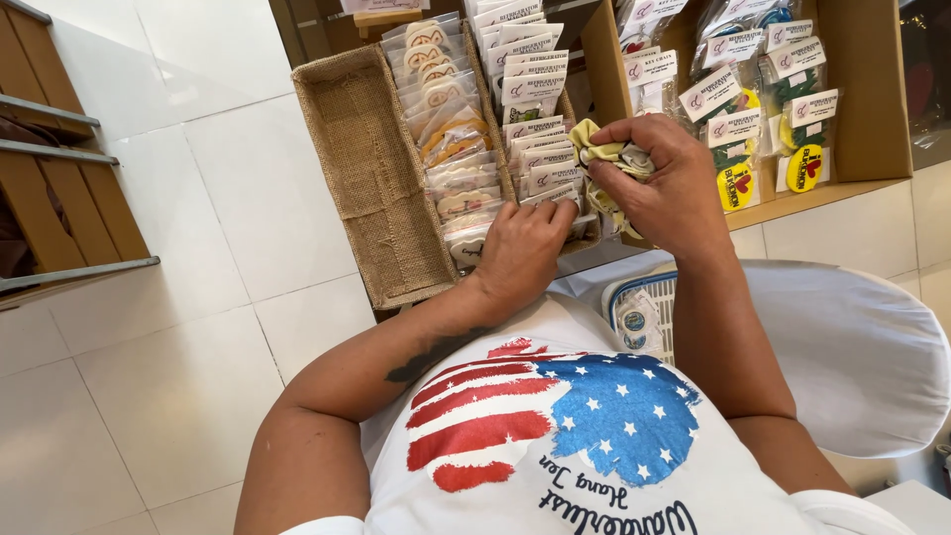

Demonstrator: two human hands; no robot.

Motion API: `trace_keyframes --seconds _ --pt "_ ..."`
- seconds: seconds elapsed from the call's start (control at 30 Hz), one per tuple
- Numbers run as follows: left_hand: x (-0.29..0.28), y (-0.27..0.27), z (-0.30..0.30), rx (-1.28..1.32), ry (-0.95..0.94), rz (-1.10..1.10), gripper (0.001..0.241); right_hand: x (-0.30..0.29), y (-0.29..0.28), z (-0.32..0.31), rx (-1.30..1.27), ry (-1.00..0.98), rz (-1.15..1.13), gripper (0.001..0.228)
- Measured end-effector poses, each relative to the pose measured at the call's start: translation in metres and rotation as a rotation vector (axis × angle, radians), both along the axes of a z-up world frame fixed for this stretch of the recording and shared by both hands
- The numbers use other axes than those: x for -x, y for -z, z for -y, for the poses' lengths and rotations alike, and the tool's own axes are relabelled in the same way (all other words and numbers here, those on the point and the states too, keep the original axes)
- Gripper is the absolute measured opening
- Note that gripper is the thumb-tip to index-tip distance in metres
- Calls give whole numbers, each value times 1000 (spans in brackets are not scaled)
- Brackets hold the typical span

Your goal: Wiping small packaged souvenir items with a cloth and organizing them into display trays.

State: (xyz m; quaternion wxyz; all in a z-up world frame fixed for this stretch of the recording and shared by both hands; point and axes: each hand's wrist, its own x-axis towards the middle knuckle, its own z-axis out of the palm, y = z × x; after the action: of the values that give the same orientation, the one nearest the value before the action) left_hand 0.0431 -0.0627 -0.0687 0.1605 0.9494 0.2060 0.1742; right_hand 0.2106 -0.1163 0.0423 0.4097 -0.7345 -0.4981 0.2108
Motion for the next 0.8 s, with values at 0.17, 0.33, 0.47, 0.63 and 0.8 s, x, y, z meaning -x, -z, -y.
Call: trace_keyframes --seconds 0.17,0.33,0.47,0.63,0.8 --pt "0 -11 -3 -119 -12 28 37 -2 2 2 9 -1 -18 21" --pt "4 -30 -11 -59 -57 -3 49 -5 6 4 9 11 -28 21" --pt "7 -21 -15 -1 -128 -127 70 5 -7 -5 108 -111 -42 40" --pt "11 -16 -18 -29 -137 -142 72 12 -5 -16 372 -276 176 53" --pt "12 3 -32 50 -122 -18 80 -5 8 -20 75 -85 415 55"
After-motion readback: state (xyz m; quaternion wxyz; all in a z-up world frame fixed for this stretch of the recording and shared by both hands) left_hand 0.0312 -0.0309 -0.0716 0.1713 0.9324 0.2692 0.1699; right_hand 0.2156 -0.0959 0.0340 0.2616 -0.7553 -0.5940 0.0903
